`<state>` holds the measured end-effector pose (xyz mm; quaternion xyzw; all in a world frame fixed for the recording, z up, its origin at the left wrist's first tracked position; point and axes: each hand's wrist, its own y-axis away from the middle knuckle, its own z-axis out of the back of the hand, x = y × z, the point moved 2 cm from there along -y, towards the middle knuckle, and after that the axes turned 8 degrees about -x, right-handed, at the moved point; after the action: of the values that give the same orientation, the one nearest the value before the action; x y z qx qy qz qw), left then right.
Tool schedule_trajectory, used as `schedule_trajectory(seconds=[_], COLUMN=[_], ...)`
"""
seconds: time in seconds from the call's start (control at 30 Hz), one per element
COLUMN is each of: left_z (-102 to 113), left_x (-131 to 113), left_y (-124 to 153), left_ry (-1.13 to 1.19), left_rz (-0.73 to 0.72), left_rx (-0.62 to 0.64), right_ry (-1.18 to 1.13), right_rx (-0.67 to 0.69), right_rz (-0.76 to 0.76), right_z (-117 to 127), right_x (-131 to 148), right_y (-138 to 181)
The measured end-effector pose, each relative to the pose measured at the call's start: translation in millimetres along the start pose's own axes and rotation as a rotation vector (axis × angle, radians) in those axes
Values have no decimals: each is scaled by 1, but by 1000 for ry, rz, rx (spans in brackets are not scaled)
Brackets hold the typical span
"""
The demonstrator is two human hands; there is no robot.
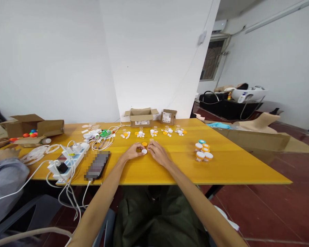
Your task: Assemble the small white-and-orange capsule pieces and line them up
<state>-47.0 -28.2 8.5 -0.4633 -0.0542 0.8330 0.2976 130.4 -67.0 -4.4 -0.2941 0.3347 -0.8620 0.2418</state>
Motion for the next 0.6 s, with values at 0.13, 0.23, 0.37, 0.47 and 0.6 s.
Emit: schedule_trajectory(seconds=[0.13,0.23,0.37,0.47,0.6], left_z=[0,0,2,5,12], left_x=[-1,-2,-7,-10,-10], left_y=[0,1,0,0,-1], left_ry=[-1,-2,11,28,17], left_rz=[1,10,16,23,46], left_rx=[-7,-16,-33,-73,-178], right_ry=[1,8,6,10,16], right_rx=[7,2,-10,-13,2], right_rz=[4,5,1,-8,4], right_z=[0,0,1,3,4], right_x=[3,2,2,3,6], right_y=[1,1,1,0,0])
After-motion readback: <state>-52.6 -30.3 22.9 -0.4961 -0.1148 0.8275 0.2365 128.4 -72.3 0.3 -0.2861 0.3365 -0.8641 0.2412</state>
